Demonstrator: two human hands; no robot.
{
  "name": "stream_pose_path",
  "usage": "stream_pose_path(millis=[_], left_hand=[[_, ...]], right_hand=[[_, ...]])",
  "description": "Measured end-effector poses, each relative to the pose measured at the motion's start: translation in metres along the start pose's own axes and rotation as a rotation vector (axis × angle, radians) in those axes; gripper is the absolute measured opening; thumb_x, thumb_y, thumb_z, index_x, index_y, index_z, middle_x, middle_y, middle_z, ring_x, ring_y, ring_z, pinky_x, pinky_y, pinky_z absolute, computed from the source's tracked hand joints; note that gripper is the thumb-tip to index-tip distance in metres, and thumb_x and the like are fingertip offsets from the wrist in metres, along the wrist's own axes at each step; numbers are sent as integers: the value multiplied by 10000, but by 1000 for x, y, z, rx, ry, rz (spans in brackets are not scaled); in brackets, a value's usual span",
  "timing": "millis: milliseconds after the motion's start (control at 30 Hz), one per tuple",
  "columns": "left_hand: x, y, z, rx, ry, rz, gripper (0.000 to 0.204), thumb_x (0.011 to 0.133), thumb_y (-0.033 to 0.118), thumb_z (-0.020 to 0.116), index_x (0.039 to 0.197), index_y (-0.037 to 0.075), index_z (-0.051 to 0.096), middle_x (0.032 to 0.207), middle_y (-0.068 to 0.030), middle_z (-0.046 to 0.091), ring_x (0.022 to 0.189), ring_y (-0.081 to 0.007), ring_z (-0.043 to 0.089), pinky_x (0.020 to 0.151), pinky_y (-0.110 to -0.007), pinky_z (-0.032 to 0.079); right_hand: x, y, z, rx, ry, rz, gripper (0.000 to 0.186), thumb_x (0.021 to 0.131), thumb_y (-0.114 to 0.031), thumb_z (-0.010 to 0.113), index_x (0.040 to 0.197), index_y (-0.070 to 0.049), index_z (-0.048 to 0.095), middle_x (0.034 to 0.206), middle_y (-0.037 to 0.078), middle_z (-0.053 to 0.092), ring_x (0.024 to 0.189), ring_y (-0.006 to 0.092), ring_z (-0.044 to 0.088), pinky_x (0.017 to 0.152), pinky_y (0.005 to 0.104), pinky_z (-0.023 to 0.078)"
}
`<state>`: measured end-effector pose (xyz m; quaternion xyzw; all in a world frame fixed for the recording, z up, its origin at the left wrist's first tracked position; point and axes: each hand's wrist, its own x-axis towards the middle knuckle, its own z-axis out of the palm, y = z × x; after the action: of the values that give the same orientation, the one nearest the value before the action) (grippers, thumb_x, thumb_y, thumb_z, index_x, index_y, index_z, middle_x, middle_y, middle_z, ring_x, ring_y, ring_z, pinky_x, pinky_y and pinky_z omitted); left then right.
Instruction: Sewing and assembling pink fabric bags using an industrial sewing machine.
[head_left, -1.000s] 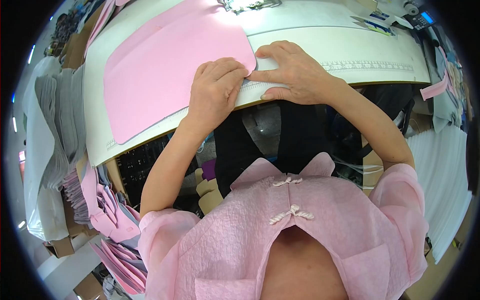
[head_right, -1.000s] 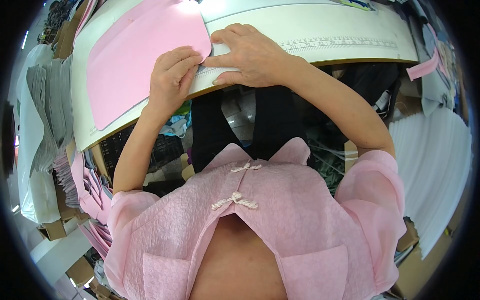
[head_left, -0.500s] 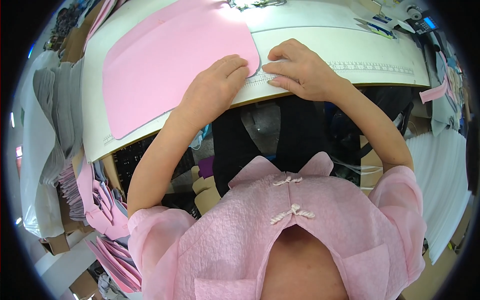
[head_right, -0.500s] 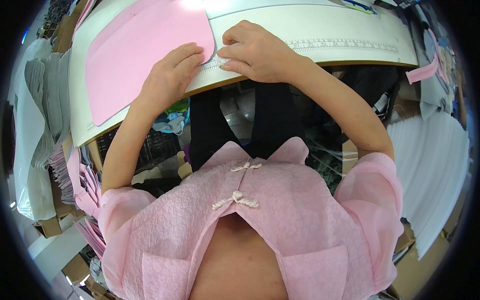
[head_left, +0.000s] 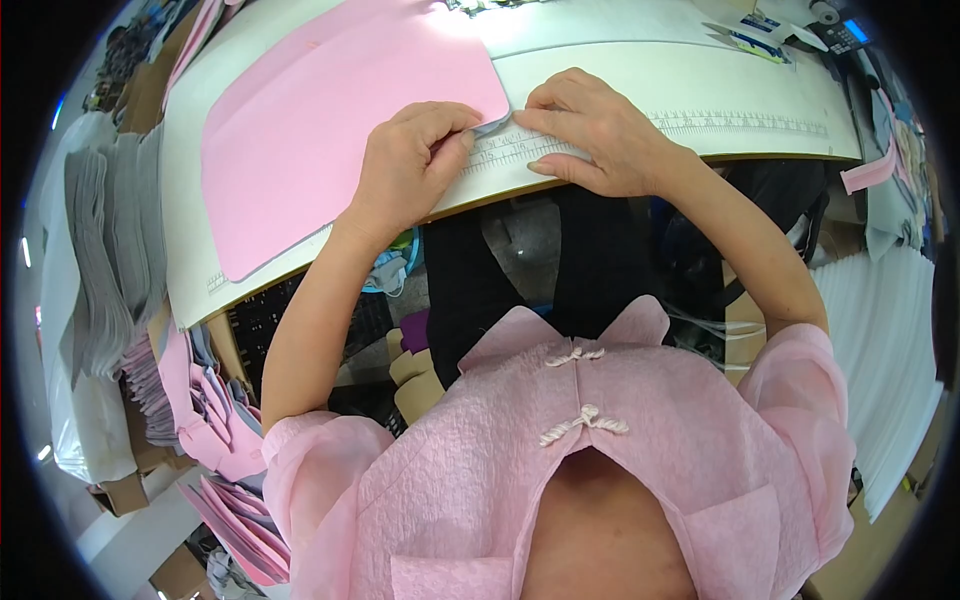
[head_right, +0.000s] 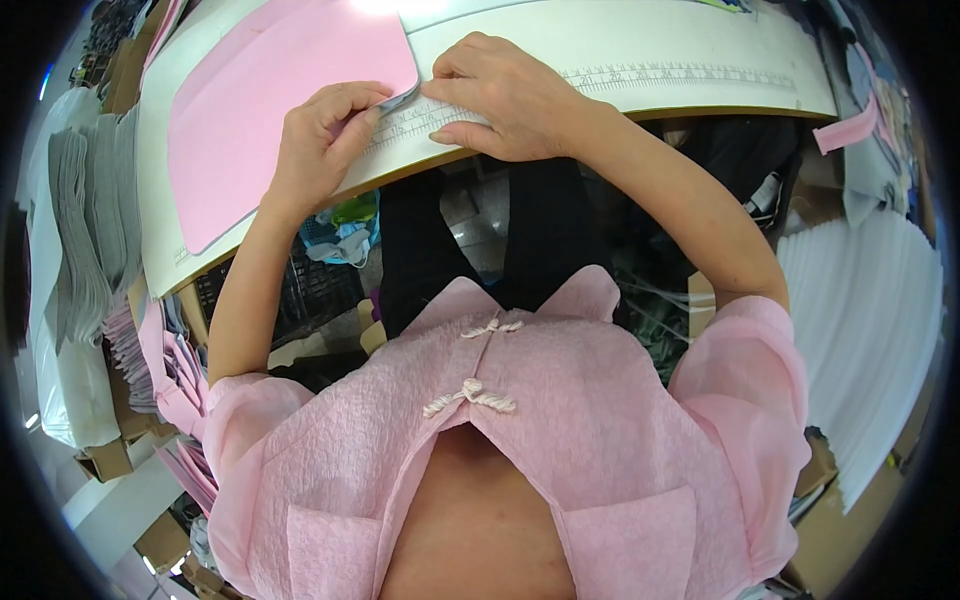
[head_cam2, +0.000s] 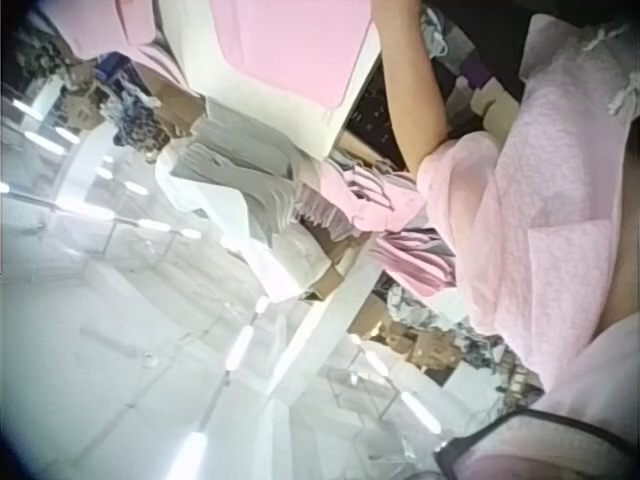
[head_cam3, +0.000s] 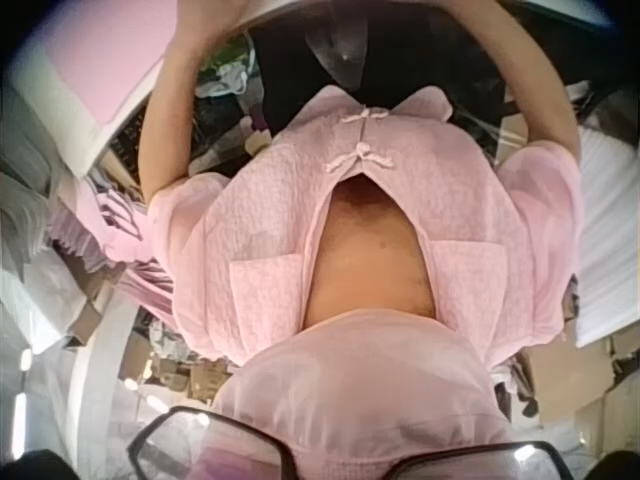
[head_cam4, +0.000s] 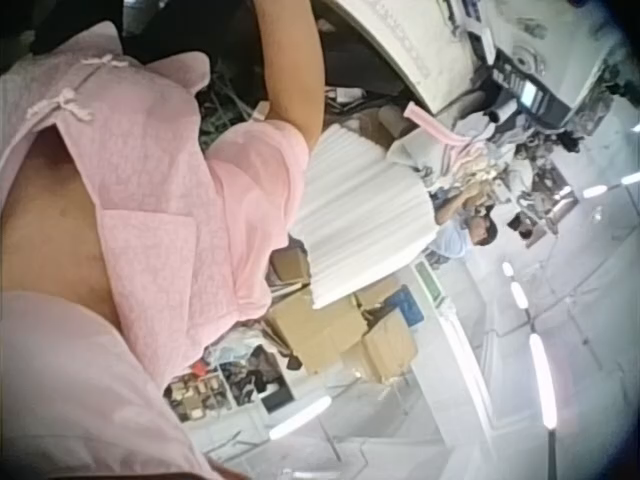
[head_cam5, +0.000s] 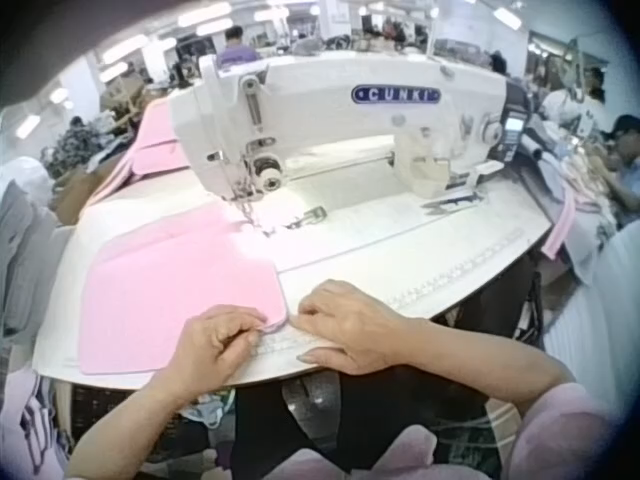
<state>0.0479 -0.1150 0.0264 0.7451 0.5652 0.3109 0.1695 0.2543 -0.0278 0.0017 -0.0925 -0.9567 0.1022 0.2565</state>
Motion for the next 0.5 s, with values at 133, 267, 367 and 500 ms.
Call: stream_pose_path(millis=[133,267,367,500], left_hand=[[1,-1,2,-43,47,-30,141,750,71,541,829,-7,630,867,-113,635,783,-217,597,718,-292,474],[1,-1,1,-119,34,-69,142,746,69,545,827,-11,630,870,-110,635,782,-206,594,717,-292,473],[0,-3,0,-100,6,-60,143,766,47,528,853,-14,624,899,-102,622,782,-177,581,708,-269,468],[1,1,-2,223,4,176,132,766,17,528,869,-7,608,929,-104,606,805,-212,580,715,-279,470]], right_hand=[[2,-1,-1,5,-11,-1,363,751,-226,608,1054,-34,553,1006,134,517,945,276,469,834,349,395],[4,-5,-3,6,-70,41,364,755,-253,598,1056,-56,553,1035,135,504,973,285,454,861,365,376],[4,-6,-1,-21,-69,37,359,754,-272,595,1054,-79,555,1054,136,495,988,288,446,875,378,364],[5,-7,-4,-14,-122,58,350,749,-282,599,1048,-104,558,1074,138,486,1003,296,439,890,385,350]])
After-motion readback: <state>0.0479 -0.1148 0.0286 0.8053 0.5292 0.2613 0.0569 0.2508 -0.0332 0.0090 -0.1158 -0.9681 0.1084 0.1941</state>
